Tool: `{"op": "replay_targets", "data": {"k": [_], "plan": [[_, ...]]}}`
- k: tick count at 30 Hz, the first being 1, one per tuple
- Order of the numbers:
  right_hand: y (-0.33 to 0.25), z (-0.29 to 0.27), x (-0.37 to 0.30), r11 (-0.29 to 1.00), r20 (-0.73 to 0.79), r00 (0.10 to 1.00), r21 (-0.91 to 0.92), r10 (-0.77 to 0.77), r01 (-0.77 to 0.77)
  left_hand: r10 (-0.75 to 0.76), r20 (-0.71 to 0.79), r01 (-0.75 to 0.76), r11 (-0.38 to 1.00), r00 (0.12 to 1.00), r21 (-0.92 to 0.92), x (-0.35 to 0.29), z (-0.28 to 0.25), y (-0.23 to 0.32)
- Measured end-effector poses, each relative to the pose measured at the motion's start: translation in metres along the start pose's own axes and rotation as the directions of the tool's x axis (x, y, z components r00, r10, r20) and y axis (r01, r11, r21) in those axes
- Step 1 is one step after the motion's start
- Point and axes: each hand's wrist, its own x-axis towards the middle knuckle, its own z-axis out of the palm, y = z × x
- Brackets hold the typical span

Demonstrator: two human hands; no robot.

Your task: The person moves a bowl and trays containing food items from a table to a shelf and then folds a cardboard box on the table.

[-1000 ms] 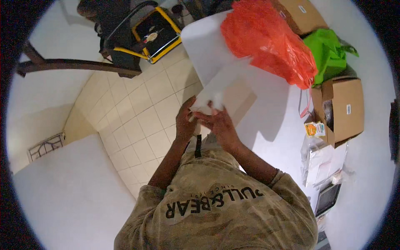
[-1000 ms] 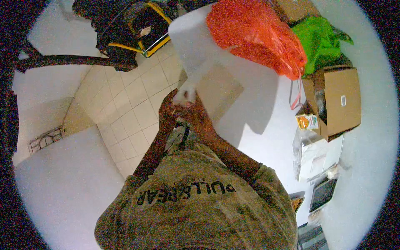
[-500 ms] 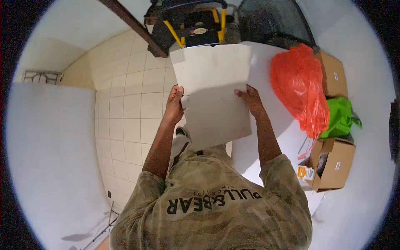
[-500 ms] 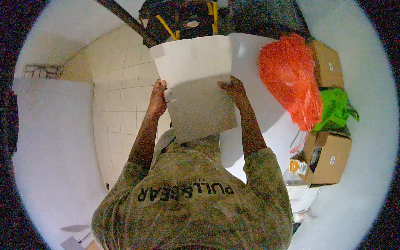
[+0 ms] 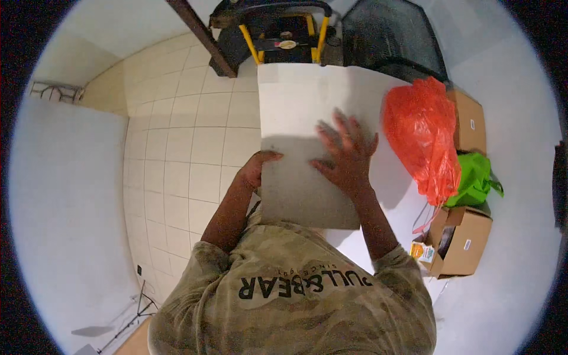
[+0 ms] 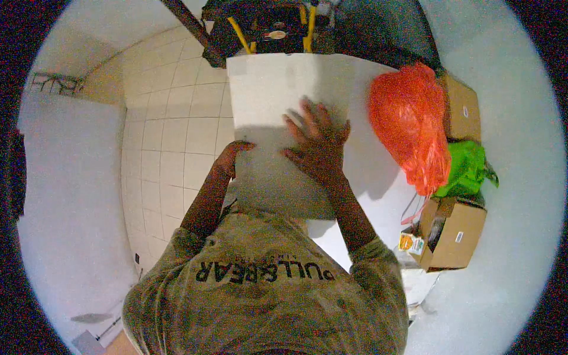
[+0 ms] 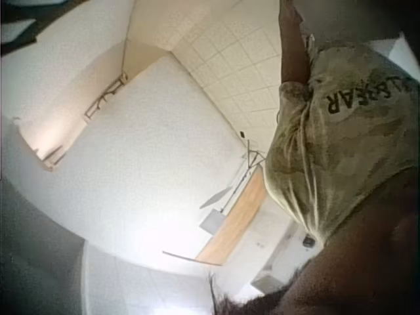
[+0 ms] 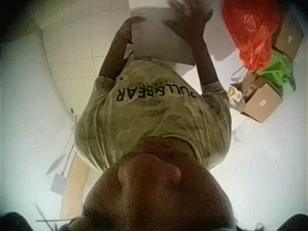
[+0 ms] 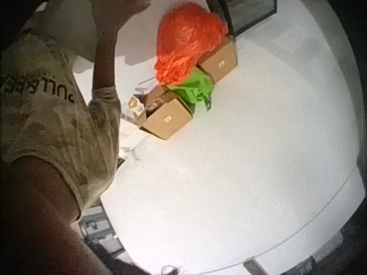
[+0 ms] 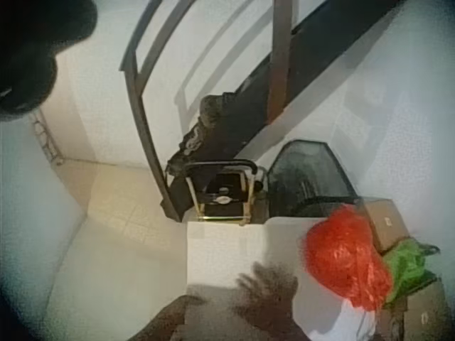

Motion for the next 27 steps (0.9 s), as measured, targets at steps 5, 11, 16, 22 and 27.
{"op": "replay_targets", "data": {"k": [5,11,16,22,27], "plan": [[0.012,-0.016,0.005,0.993,0.252,0.968,-0.113,0.004,0.026,0.065,0.207,-0.069,0.998,0.976,0.012,0.018,0.009,-0.005],[0.023,-0.033,-0.003,0.998,0.203,0.979,0.065,-0.006,-0.007,0.226,0.127,-0.177,0.933,0.966,-0.313,0.017,0.065,-0.007],[0.031,-0.031,0.001,0.995,0.191,0.981,0.101,-0.035,0.016,0.184,0.361,-0.141,0.98,0.914,-0.142,-0.008,0.104,0.009],[0.028,-0.05,0.009,0.996,0.303,0.953,0.073,0.022,-0.046,0.152,0.635,-0.379,0.894,0.758,0.239,-0.015,0.076,0.008],[0.026,-0.039,-0.012,0.97,0.546,0.837,0.218,-0.027,-0.111,-0.14,0.552,-0.248,0.784,0.822,0.569,-0.028,0.074,0.019]]}}
